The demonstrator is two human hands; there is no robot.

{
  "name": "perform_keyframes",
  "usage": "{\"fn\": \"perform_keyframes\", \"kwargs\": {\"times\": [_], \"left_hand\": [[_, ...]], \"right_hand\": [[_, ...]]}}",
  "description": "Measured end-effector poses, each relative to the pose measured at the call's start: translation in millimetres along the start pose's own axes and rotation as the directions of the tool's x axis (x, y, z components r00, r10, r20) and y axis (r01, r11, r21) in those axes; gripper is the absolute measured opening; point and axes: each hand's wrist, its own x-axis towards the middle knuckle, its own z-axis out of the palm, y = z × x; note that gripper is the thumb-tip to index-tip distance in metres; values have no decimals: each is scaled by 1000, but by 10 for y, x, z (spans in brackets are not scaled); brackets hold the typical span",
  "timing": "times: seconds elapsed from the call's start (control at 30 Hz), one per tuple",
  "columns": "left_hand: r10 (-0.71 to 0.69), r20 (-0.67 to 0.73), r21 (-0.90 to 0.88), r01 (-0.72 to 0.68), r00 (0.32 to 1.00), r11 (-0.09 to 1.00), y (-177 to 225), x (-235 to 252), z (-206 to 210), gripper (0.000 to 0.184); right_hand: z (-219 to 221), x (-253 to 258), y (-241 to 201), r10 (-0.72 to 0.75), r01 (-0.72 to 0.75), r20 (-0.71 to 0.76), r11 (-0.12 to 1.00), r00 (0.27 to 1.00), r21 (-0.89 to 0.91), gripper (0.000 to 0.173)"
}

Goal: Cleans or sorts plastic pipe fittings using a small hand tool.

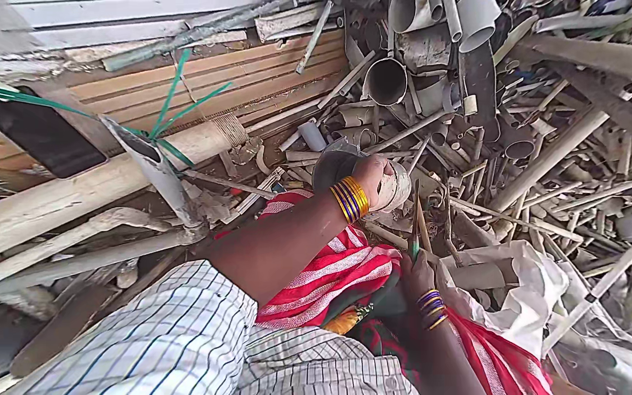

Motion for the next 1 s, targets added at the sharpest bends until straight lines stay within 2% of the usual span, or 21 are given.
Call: {"fn": "perform_keyframes", "kwargs": {"times": [0.07,0.13,0.2,0.23,0.27,0.3,0.33,0.37,0.4,0.47,0.53,0.57,0.63,0.67,0.7,0.77,0.83,0.87,0.9,0.97,1.0], "left_hand": [[9,0,8,-9,1000,1000,9,8,1,26],[8,3,1,-8,1000,1000,5,24,-24,28],[8,-1,-25,-8,1000,1000,-1,54,-30,29],[9,-6,-35,-9,1000,999,2,68,-31,29],[8,-9,-40,-8,1000,999,7,74,-32,29],[8,-13,-39,-8,1000,999,6,72,-30,28],[10,-15,-34,-11,1000,999,-6,66,-21,28],[20,-13,-30,-20,1000,999,-9,61,-9,28],[33,-9,-28,-33,999,999,1,56,-5,28],[52,-20,-36,-52,998,998,2,44,-13,27],[62,-21,-51,-63,998,997,34,37,-19,31],[59,-26,-56,-61,998,997,49,39,-12,37],[58,-59,-34,-60,997,998,40,54,23,44],[54,-69,-17,-56,996,998,27,63,43,47],[47,-69,-11,-48,997,999,34,64,57,49],[37,-69,-31,-39,997,999,57,73,56,51],[37,-71,-60,-41,997,997,78,88,36,53],[36,-78,-62,-41,996,997,86,101,33,55],[33,-85,-60,-38,996,997,89,111,30,58],[27,-103,-56,-33,994,998,72,119,37,59],[28,-110,-64,-35,994,997,69,123,53,59]], "right_hand": [[-52,-23,34,-48,63,-188,995,981,75,49],[15,-113,113,-250,330,-575,943,779,37,48],[123,-117,189,-366,461,-712,885,599,-67,50],[175,-115,202,-386,445,-661,891,644,-87,50],[178,-119,163,-353,372,-501,926,790,-66,48],[112,-92,85,-232,230,-235,973,944,-37,48],[62,-21,46,-121,120,-77,993,990,-18,48],[28,15,36,-75,76,-72,997,995,18,50],[22,0,41,-107,120,-199,991,974,56,50],[52,-99,66,-244,300,-507,953,827,31,48],[99,-159,77,-375,421,-619,904,690,-77,46],[116,-182,63,-390,408,-554,908,736,-97,47],[11,-192,-58,-226,218,-146,974,963,-65,51],[-11,-160,-74,-175,171,-68,983,982,-62,52],[0,-163,-60,-198,191,-147,980,969,-58,51],[89,-205,9,-336,359,-524,931,783,-61,48],[144,-223,28,-392,462,-724,880,568,-114,49],[161,-227,28,-410,466,-709,875,573,-129,50],[164,-242,6,-414,429,-606,894,679,-129,50],[46,-209,-133,-224,216,-116,973,968,-80,50],[18,-156,-157,-174,173,-20,983,985,-63,50]]}}
